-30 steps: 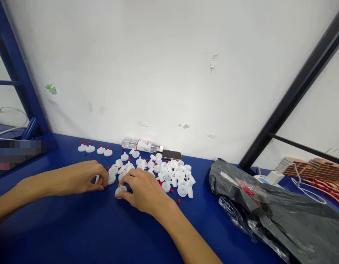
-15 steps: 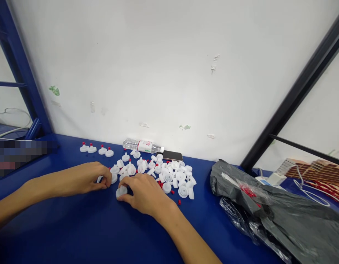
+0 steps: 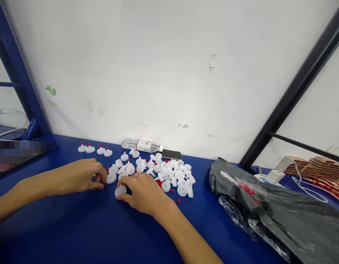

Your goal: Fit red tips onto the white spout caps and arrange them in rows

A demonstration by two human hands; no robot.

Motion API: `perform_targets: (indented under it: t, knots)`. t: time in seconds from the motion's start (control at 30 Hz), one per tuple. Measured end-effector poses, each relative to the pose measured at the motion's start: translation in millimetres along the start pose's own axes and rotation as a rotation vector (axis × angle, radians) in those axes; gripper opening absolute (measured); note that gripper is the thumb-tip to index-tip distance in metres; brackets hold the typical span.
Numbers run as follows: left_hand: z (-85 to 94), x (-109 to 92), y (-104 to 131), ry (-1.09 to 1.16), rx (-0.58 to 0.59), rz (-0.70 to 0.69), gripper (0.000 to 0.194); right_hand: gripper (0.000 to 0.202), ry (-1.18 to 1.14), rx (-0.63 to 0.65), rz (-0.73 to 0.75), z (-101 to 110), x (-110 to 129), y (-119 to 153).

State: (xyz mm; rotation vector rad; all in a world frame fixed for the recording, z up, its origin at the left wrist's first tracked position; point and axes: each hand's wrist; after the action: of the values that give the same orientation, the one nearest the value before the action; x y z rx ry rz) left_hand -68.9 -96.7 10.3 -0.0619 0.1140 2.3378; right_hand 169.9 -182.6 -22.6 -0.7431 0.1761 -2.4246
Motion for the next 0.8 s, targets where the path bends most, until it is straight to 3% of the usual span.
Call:
perform_targets:
  t: [0.3, 0.5, 0.63, 0.8]
  knots:
    - [7.6, -20, 6, 0.074, -0.017, -0.050, 0.015, 0.024, 0.008, 0.002, -0.008, 0, -1, 0]
    - [10.0, -34, 5, 0.305, -0.003, -0.065, 0.022, 0.056, -0.074, 0.019, -0.068, -1, -1, -1]
    - [4.3, -35, 2, 0.349, -0.104, -0.212, 0.021, 0.077, -0.119, 0.033, -0.067, 1, -2, -2]
    - [0.6, -39, 1, 0.375, -0.109, -0.331, 0.020, 0.080, -0.140, 0.045, -0.070, 3, 0, -1]
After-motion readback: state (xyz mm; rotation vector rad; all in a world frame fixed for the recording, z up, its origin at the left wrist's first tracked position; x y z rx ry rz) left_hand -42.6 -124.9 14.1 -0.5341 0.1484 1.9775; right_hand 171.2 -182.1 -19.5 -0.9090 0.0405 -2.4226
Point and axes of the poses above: each hand's wrist, its own y-axis away from the middle knuckle, its own z-axis out of the back of the hand, x = y × z, and after that the axes turned 9 degrees about -y, right-handed
